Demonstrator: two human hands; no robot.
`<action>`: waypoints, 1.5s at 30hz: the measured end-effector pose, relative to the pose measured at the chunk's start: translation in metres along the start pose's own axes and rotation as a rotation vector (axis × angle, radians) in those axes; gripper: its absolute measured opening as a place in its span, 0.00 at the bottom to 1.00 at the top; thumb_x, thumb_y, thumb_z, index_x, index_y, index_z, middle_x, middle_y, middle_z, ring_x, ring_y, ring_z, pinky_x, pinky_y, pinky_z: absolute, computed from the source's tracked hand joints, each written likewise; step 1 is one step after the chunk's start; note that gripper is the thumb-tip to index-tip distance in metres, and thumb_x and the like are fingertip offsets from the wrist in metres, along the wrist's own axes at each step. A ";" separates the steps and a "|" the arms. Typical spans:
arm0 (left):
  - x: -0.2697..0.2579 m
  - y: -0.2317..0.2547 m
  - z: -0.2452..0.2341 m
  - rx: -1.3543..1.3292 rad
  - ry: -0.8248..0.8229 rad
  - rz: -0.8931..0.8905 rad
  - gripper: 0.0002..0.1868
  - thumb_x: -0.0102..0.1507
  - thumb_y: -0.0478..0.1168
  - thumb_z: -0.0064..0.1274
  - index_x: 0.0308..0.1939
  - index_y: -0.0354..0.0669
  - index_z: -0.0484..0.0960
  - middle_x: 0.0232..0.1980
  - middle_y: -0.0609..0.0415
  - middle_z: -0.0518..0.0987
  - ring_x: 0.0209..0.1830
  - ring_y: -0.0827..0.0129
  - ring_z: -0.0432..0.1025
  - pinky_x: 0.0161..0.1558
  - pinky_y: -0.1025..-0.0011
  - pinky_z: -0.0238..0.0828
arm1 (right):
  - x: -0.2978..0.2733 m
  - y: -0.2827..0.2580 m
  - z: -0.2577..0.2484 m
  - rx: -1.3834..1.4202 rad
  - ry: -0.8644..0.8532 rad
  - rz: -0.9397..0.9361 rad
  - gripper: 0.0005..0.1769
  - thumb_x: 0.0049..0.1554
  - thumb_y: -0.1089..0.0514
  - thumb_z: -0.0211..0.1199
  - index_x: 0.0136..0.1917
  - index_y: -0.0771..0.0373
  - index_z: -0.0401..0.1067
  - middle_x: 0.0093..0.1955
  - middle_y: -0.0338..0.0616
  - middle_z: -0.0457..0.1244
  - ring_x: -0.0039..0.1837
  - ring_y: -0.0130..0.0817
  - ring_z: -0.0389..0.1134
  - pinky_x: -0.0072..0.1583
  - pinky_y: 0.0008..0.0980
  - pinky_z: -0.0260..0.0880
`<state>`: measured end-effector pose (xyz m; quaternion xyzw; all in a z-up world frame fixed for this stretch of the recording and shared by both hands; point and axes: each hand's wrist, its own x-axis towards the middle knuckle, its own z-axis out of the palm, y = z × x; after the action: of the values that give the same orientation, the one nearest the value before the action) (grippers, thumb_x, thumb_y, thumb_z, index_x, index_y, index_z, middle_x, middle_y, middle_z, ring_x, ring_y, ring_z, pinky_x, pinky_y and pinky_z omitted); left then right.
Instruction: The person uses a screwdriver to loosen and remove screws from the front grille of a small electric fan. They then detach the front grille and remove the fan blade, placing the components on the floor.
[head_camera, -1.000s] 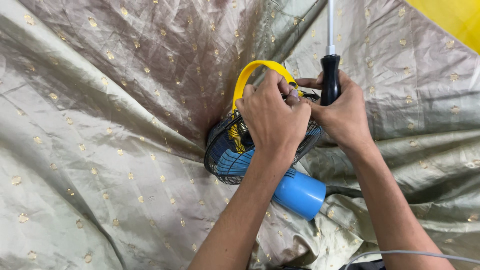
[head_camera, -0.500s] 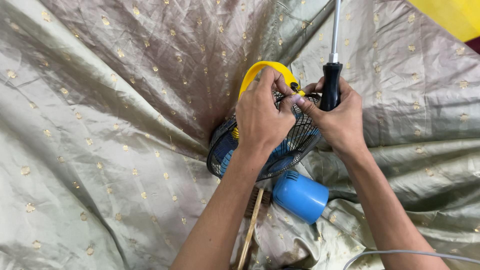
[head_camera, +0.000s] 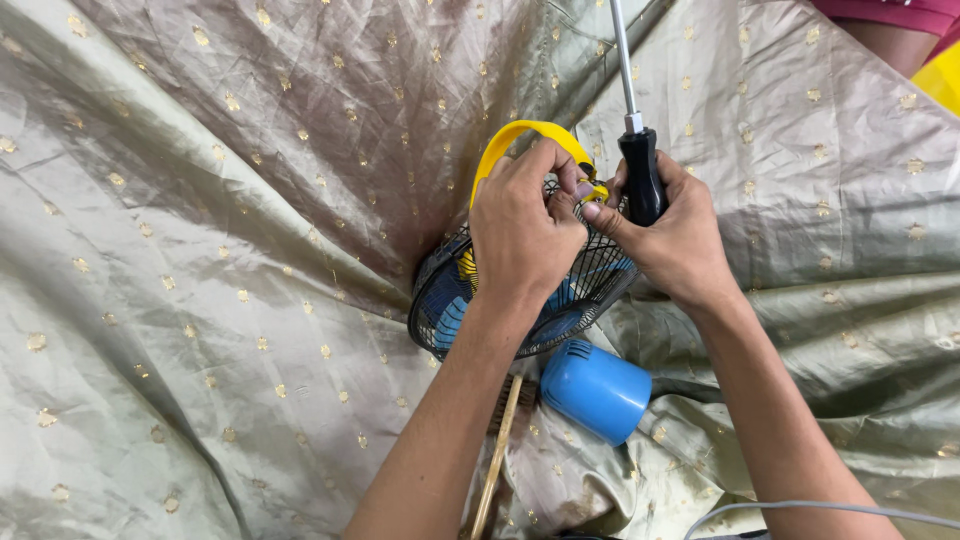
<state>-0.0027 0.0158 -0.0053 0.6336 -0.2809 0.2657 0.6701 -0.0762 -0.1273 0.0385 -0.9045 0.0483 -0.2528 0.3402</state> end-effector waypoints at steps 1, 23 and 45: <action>-0.001 0.001 0.000 0.005 0.007 -0.003 0.12 0.53 0.26 0.58 0.33 0.44 0.73 0.32 0.59 0.77 0.35 0.59 0.72 0.40 0.57 0.66 | 0.000 0.000 -0.001 0.022 0.004 0.018 0.20 0.51 0.58 0.78 0.49 0.61 0.69 0.43 0.29 0.61 0.45 0.16 0.58 0.47 0.20 0.62; -0.046 0.048 -0.080 -0.004 0.337 -0.074 0.09 0.66 0.28 0.56 0.36 0.42 0.73 0.39 0.60 0.81 0.34 0.72 0.75 0.33 0.75 0.69 | -0.040 -0.069 0.050 0.715 -0.213 0.167 0.13 0.62 0.64 0.68 0.53 0.59 0.64 0.45 0.42 0.65 0.38 0.26 0.67 0.36 0.26 0.64; -0.178 0.051 -0.190 0.259 0.685 -0.831 0.12 0.57 0.35 0.63 0.44 0.42 0.80 0.38 0.56 0.86 0.26 0.73 0.74 0.31 0.69 0.70 | -0.113 -0.079 0.197 0.668 -0.924 0.469 0.16 0.54 0.57 0.72 0.49 0.59 0.66 0.37 0.35 0.63 0.32 0.22 0.62 0.32 0.25 0.62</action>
<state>-0.1557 0.2087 -0.1040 0.6459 0.2615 0.2023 0.6882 -0.0845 0.0784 -0.0852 -0.7304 0.0118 0.2455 0.6372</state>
